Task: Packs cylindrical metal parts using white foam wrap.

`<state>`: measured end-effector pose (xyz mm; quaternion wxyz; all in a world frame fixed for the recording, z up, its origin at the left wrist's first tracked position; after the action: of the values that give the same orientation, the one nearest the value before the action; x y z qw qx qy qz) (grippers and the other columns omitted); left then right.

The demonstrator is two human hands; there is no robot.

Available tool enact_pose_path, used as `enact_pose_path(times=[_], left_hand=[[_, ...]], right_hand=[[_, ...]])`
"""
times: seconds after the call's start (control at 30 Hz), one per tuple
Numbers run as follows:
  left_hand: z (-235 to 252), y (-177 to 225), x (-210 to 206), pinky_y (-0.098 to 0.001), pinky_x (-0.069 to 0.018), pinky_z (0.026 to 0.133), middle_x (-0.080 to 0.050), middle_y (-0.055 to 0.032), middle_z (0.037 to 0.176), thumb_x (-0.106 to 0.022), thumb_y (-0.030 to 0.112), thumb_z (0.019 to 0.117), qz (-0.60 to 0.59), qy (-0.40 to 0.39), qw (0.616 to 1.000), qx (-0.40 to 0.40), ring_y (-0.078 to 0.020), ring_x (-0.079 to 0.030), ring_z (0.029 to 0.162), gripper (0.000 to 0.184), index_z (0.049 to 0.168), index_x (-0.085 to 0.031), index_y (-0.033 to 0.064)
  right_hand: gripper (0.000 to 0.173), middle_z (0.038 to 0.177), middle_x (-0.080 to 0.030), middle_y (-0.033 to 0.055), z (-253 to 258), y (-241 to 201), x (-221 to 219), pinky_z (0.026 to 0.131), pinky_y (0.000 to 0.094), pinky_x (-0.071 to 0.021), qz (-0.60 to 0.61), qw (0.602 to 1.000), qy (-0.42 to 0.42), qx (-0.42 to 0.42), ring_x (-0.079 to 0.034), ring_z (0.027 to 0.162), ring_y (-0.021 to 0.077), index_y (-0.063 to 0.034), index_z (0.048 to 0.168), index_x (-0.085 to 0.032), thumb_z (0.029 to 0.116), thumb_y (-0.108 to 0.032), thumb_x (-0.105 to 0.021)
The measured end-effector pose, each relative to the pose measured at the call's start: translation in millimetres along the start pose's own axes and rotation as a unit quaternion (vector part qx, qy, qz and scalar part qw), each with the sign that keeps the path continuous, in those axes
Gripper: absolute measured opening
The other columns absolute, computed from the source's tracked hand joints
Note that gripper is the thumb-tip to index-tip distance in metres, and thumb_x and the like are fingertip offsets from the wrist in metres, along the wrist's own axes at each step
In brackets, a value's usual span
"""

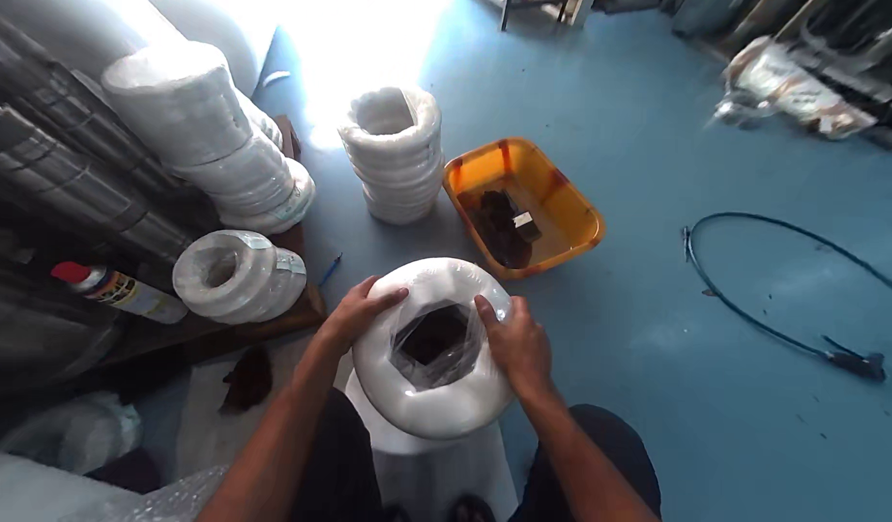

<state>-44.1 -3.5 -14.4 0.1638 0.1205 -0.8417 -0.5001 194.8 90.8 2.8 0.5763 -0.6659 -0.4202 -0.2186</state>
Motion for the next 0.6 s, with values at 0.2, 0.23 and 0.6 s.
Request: enact_pose_path(times=[0.2,0.23,0.6], left_hand=[[-25,-6,2,-0.0511,-0.056,0.093,-0.065,-0.0142,0.127,-0.085,0.038,0.0813,0.048,0.001,0.998,0.03,-0.0269,-0.067,0.109,0.078,0.148,-0.049,0.0183],[-30,-6,0,-0.0497,-0.0566,0.092,-0.066,-0.0131,0.127,-0.087,0.038,0.0783,0.043,0.007,0.998,0.04,-0.0256,-0.067,0.109,0.082,0.148,-0.049,0.0191],[-70,-13,-20,-0.0402,-0.0544,0.102,-0.062,-0.0089,0.136,-0.089,0.039,0.0686,0.05,0.051,0.995,0.069,-0.0164,-0.064,0.119,0.097,0.152,-0.045,0.016]], right_hand=[[0.07,0.11,-0.07,0.0239,-20,13,-1,0.074,0.0627,-0.0548,-0.019,0.998,0.044,0.03,-0.07,0.091,0.0428,-0.0017,0.136,-0.058,0.0965,-0.06,-0.055],[0.068,0.109,-0.07,0.024,-20,16,0,0.073,0.0621,-0.0553,-0.017,0.998,0.052,0.043,-0.071,0.09,0.0425,0.0004,0.135,-0.06,0.0968,-0.056,-0.054],[0.074,0.112,-0.071,0.0236,-38,44,2,0.069,0.056,-0.0582,-0.053,0.993,0.07,0.081,-0.073,0.092,0.0383,0.0061,0.125,-0.065,0.0956,-0.058,-0.042]])
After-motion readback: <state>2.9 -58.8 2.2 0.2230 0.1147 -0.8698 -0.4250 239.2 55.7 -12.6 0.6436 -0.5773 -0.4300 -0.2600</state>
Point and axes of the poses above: each hand's wrist, its own z-axis towards the middle knuckle, its own x-axis out of the back of the hand, y = z × x, the point moved 2 cm from there along z, towards the middle knuckle
